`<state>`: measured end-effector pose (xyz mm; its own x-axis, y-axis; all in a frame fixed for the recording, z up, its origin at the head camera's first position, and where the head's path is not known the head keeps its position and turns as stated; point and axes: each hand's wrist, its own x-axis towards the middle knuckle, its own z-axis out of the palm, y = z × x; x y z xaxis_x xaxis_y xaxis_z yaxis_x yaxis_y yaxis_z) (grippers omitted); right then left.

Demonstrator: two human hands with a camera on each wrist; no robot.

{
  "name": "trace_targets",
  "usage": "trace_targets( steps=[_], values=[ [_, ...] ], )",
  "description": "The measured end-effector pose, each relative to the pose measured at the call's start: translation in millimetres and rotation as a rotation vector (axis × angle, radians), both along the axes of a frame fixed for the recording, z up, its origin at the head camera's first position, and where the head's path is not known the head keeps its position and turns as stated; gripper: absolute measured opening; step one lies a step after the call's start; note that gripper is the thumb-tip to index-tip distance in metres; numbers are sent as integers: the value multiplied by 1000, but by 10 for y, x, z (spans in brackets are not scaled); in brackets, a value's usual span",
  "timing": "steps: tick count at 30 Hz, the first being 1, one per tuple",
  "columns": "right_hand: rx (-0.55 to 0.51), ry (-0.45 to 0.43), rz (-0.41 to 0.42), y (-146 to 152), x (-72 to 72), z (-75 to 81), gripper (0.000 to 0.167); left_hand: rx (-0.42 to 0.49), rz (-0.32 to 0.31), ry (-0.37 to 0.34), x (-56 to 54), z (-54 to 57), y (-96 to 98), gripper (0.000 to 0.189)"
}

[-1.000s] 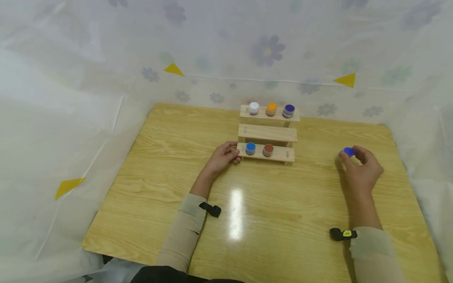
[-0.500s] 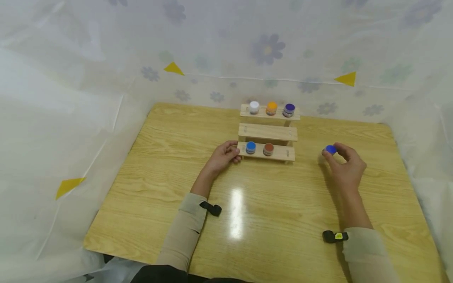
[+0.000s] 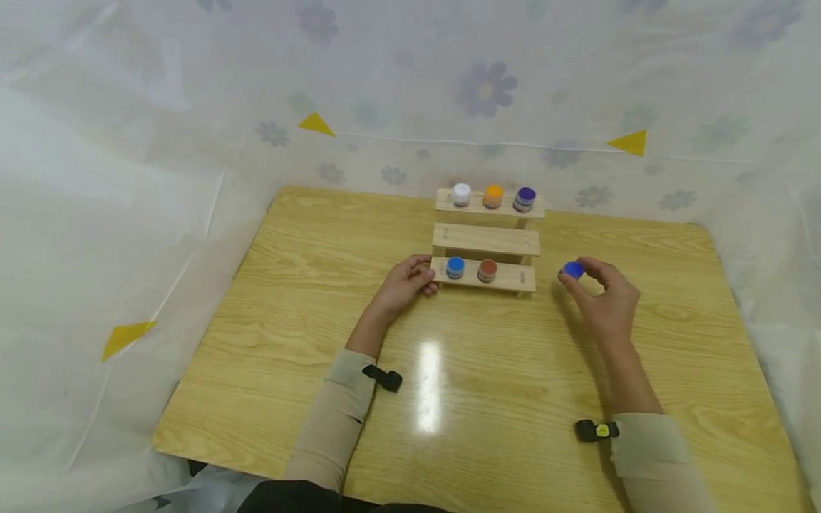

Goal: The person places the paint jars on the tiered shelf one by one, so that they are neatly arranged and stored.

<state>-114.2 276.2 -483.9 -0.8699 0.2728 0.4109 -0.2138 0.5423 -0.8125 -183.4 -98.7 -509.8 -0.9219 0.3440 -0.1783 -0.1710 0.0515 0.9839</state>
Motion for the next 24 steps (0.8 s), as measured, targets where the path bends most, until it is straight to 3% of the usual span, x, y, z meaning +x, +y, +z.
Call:
trace_targets(
  steps=[16,24],
  values=[
    [49,117,164,-402,-110,24,47,1,1,-14,-6,-8,10,47],
    [63,112,213,-517,-151,4,44,-2,-3,-9,-10,9,-2,47]
  ],
)
